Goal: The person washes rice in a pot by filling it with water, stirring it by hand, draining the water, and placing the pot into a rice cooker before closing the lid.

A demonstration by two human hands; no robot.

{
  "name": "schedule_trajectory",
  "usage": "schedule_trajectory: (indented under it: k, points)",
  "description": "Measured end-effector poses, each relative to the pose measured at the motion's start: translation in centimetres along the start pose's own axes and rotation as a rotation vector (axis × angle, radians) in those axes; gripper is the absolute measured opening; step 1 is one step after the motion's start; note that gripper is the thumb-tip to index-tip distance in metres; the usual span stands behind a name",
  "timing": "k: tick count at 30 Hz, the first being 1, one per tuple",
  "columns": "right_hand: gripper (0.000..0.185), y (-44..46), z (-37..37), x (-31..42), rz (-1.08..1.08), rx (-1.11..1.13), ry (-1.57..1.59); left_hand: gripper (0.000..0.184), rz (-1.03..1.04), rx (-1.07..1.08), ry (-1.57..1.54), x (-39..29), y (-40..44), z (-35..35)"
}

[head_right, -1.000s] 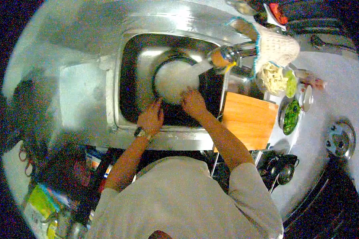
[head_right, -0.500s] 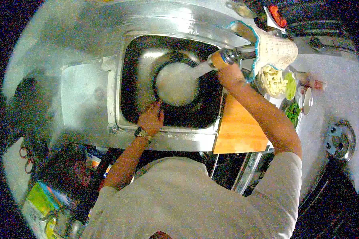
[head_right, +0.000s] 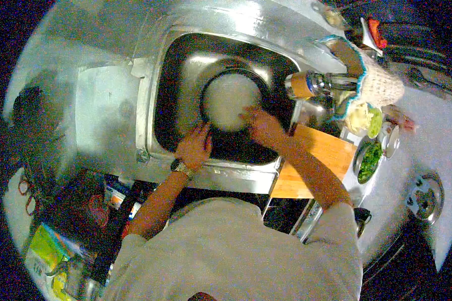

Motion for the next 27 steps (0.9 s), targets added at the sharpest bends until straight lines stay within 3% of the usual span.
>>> schedule_trajectory:
  k: [3, 5, 6, 9, 10, 12, 15, 16, 18, 19, 21, 22, 24, 27]
  points:
    - [0.038, 7.0, 5.7, 5.5, -0.266, 0.004, -0.088, 0.047, -0.057, 0.069, 0.001, -0.6, 0.2, -0.6]
    - [0.040, 11.2, 8.9, 6.1, -0.232, 0.383, -0.365, 0.047, -0.091, 0.118, 0.005, -1.2, 0.4, -0.8]
    - [0.040, 11.9, 8.7, 5.2, -0.228, 0.388, -0.347, 0.046, -0.115, 0.154, -0.003, -1.2, 0.3, -0.6]
    - [0.045, 12.7, 7.4, 1.8, -0.075, 0.273, -0.390, 0.045, -0.098, 0.178, -0.002, -1.0, 0.5, -0.2]
    - [0.048, 12.1, 6.6, -0.7, 0.182, 0.199, -0.249, 0.045, -0.099, 0.178, -0.004, -1.1, 0.5, -0.2]
    - [0.054, 10.8, 7.7, -4.6, 0.480, 0.192, -0.108, 0.046, -0.093, 0.195, -0.008, -1.2, 0.7, -0.3]
    - [0.049, 8.7, 9.8, -4.5, 0.582, 0.065, 0.022, 0.046, -0.045, 0.142, 0.025, -1.5, 0.6, -0.4]
    - [0.049, 8.4, 9.9, -3.9, 0.582, 0.060, 0.018, 0.046, -0.042, 0.136, 0.025, -1.5, 0.7, -0.5]
    - [0.048, 9.1, 10.2, 0.4, 0.249, 0.207, -0.091, 0.046, -0.057, 0.154, 0.012, -1.6, 0.7, -0.5]
    - [0.048, 8.9, 9.9, 0.1, 0.254, 0.207, -0.091, 0.046, -0.053, 0.157, 0.012, -1.7, 0.7, -0.5]
    - [0.045, 8.7, 6.8, 0.5, 0.130, -0.067, -0.379, 0.046, -0.114, 0.189, 0.010, -1.4, 0.6, -0.4]
    - [0.045, 8.3, 6.6, 0.2, 0.135, -0.065, -0.378, 0.046, -0.111, 0.193, 0.010, -1.2, 0.4, 0.0]
    - [0.042, 6.5, 8.0, -3.9, 0.581, 0.171, -0.028, 0.050, -0.059, 0.131, 0.005, -1.1, 0.7, -0.2]
    - [0.037, 6.0, 9.0, -0.3, 0.450, 0.321, -0.058, 0.050, -0.070, 0.146, -0.003, -1.1, 0.3, 0.0]
Point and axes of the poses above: each hand's wrist, its own y-axis towards the middle knuckle, its own z-axis out of the palm, x = y × z, the point moved 9 cm from there along y, towards the middle knuckle, and after that the axes turned 14 degrees about -y, right-handed, at the moved point
